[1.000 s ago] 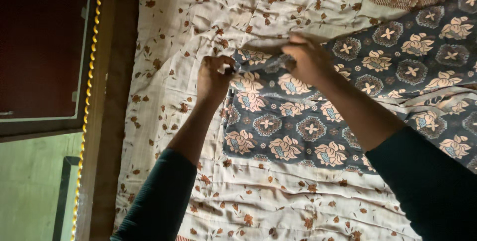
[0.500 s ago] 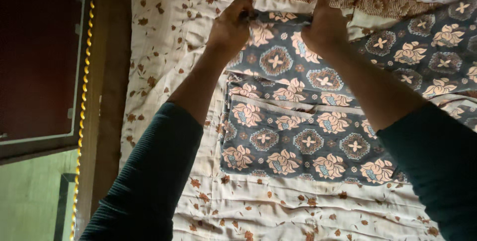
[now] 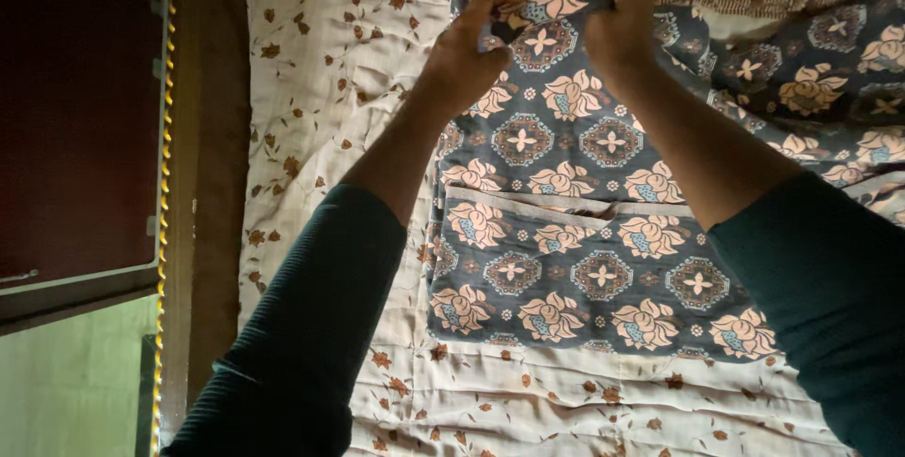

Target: The person unfolds and spreads a patterned bedsheet over a bed, smoothing it out and tucking the edges under the mattress.

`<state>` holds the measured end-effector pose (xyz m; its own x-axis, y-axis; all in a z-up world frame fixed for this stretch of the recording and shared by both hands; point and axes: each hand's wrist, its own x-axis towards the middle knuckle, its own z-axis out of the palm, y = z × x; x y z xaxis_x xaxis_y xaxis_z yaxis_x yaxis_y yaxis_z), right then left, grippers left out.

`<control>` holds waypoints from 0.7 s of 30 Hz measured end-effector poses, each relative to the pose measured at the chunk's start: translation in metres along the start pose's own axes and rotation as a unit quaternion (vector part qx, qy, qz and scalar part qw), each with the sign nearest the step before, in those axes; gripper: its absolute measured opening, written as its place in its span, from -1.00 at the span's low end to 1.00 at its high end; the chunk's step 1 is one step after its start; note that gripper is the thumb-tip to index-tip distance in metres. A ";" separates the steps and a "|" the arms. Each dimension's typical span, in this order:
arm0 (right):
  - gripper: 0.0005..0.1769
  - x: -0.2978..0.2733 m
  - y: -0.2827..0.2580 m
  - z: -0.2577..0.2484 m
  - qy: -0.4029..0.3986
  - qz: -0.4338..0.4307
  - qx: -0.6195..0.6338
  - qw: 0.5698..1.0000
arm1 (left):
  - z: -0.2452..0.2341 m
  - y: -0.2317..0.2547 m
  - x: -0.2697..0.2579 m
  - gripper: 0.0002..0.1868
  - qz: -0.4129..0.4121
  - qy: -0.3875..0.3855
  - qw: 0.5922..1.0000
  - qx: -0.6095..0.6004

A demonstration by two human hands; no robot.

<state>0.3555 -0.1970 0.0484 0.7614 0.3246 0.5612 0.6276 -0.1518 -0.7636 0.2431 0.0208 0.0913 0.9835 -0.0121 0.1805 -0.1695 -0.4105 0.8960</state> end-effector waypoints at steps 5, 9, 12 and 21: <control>-0.62 -0.002 0.009 0.002 -0.060 -0.035 -0.045 0.997 | 0.005 -0.033 0.000 -0.23 -0.039 0.023 0.999 -0.022; -0.37 -0.003 0.010 0.007 -0.167 0.016 -0.034 0.985 | 0.008 -0.044 0.020 0.16 0.049 0.023 0.988 -0.145; -0.09 -0.004 0.009 0.007 -0.264 -0.003 -0.231 0.936 | -0.001 -0.029 0.013 0.13 -0.136 0.031 0.955 -0.263; -0.24 -0.047 -0.008 -0.008 -0.316 0.094 -0.172 0.928 | 0.011 -0.072 -0.045 -0.61 -0.177 0.135 0.975 0.022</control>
<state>0.3163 -0.2183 0.0309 0.6833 0.7286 0.0469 0.5912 -0.5146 -0.6210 0.2121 0.0409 0.0147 0.9260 0.3760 -0.0321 0.1869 -0.3832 0.9046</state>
